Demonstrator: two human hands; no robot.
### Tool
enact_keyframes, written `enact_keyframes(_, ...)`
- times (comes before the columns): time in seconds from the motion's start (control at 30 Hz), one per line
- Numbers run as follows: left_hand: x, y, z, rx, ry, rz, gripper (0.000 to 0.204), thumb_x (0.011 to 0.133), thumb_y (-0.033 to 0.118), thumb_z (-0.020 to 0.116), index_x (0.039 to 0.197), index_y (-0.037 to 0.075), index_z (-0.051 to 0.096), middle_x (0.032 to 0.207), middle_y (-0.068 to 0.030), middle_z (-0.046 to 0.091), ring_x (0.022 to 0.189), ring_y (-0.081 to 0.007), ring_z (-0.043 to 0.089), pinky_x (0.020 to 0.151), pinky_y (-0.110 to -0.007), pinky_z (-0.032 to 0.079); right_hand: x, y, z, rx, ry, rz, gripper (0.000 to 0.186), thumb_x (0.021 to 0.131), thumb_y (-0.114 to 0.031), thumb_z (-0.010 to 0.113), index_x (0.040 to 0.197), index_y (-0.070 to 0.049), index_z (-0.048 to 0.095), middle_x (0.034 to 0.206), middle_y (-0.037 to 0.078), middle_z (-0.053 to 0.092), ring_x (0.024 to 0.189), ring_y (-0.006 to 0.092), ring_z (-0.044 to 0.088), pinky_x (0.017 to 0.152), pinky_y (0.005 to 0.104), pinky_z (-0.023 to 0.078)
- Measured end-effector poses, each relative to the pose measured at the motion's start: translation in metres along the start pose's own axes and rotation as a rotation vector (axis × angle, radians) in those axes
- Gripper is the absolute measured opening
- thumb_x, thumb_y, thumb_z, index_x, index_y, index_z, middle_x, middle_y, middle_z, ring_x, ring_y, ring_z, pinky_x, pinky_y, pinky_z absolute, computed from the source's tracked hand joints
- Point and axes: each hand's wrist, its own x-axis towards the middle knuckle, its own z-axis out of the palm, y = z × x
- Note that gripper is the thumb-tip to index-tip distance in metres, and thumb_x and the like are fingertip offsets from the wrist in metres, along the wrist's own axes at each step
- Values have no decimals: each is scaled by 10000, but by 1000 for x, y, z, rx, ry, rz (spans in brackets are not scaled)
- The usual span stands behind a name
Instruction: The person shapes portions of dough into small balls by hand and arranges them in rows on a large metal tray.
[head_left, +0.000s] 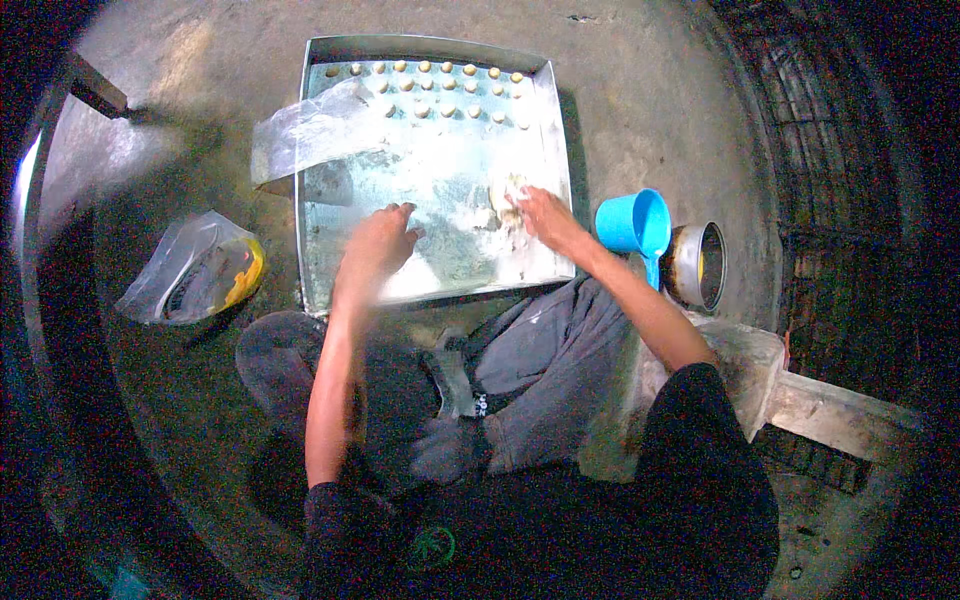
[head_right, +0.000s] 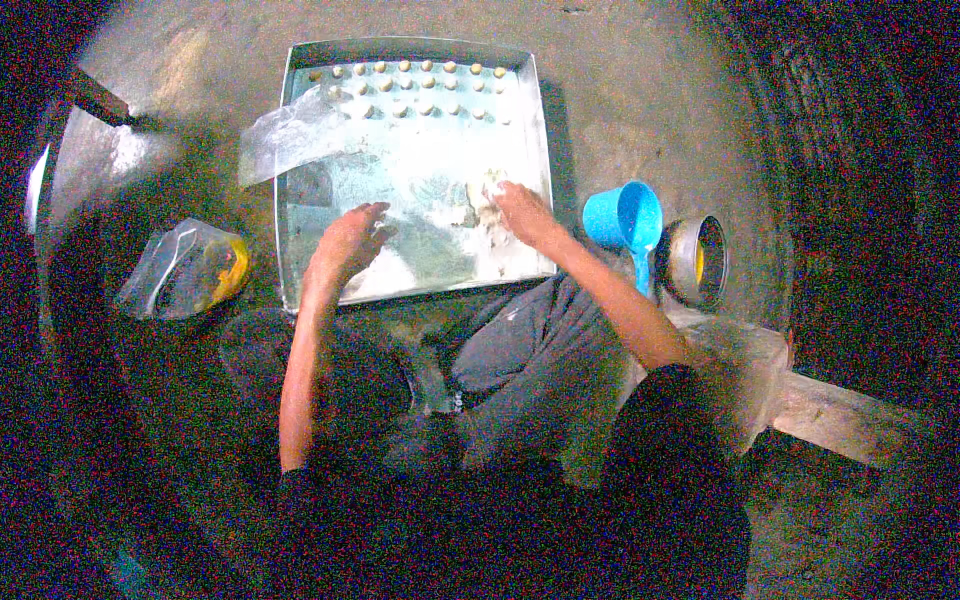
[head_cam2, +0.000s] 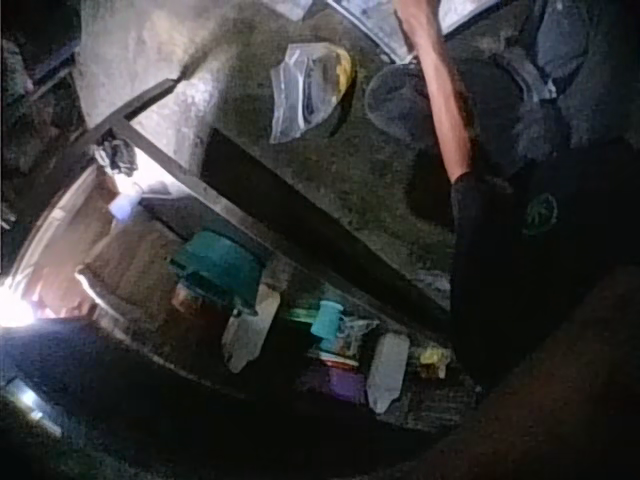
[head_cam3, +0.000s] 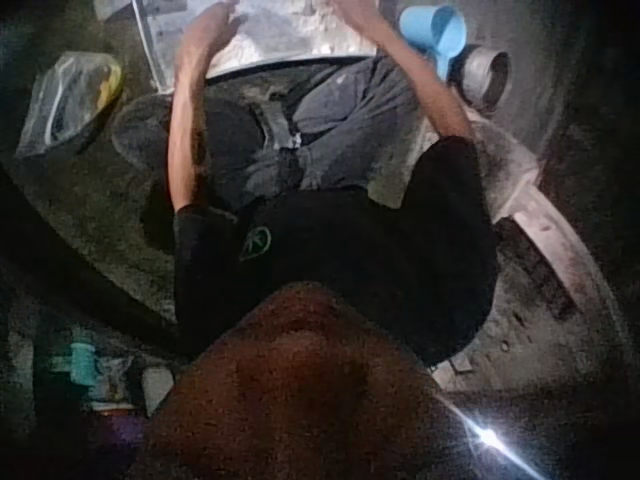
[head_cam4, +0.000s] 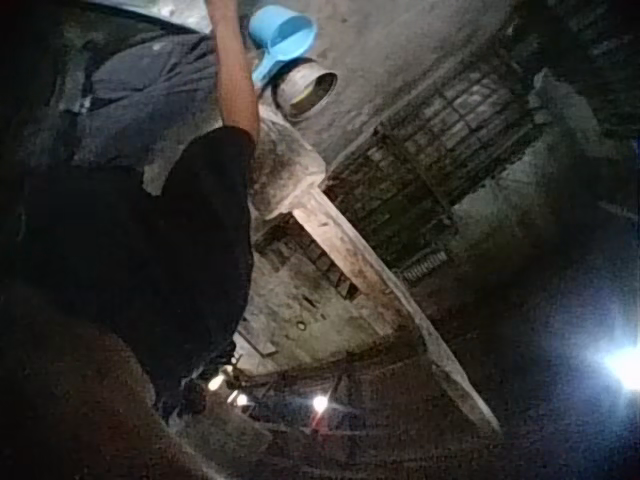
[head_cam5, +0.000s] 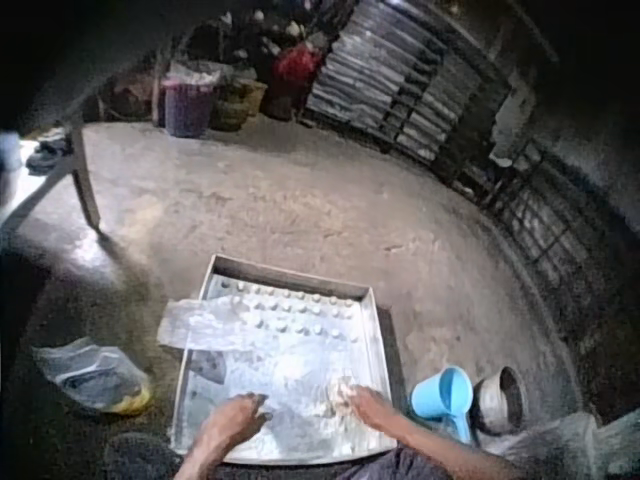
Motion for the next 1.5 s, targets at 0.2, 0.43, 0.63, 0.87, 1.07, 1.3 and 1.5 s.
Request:
enact_keyframes(0.2, 5, 0, 8, 4, 17, 69, 429, 879, 305, 610, 1219, 46, 563, 1143, -197, 617, 1040, -363, 600, 882, -446, 490, -47, -11, -15, 215, -353, 3, 329, 809, -97, 572, 1130, -25, 596, 1065, 213, 567, 995, 391, 562, 893, 472, 453)
enact_keyframes(0.43, 4, 0, 9, 5, 5, 35, 433, 876, 305, 612, 1218, 43, 563, 1143, -199, 615, 1043, -368, 594, 889, -448, 486, 10, 1, -63, 77, -42, 60, 443, 750, -61, 612, 1185, -13, 544, 1145, 268, 524, 1106, 396, 525, 962, 461, 435)
enact_keyframes(0.63, 3, 1, 6, 45, -15, 34, 433, 877, 291, 607, 1229, 47, 549, 1135, -206, 611, 1034, -382, 590, 887, -457, 485, 65, 36, -37, -25, -111, 176, 634, 741, -46, 629, 1335, -19, 407, 1313, 280, 451, 1166, 405, 498, 977, 460, 430)
enact_keyframes(0.87, 1, 4, 6, 71, -41, 37, 424, 888, 287, 592, 1237, 52, 539, 1133, -205, 606, 1026, -382, 591, 880, -461, 488, 15, 28, 3, -61, 8, 87, 617, 756, 23, 543, 1355, -56, 421, 1246, 264, 507, 1090, 414, 539, 942, 457, 452)
enact_keyframes(1.07, 1, 3, 4, -5, 41, 65, 418, 875, 267, 612, 1214, 30, 552, 1087, -216, 621, 1003, -377, 603, 855, -463, 492, -38, -18, -25, 117, -343, 183, 528, 785, -26, 545, 1310, -36, 490, 1235, 273, 511, 1087, 417, 536, 941, 447, 448)
enact_keyframes(1.3, 1, 0, -7, -44, 90, 61, 408, 877, 256, 615, 1204, 18, 556, 1085, -215, 625, 1003, -371, 606, 849, -466, 489, -15, -18, -68, 168, -357, 223, 414, 790, -44, 536, 1198, -13, 602, 1252, 267, 493, 1158, 391, 506, 995, 427, 414)
enact_keyframes(1.5, 0, 0, -5, -42, 99, 85, 411, 873, 258, 618, 1195, 10, 559, 1066, -217, 628, 1008, -374, 600, 853, -468, 480, 47, 35, -54, -3, -72, 89, 428, 779, -30, 515, 1199, -27, 599, 1285, 262, 485, 1162, 397, 501, 992, 439, 415)
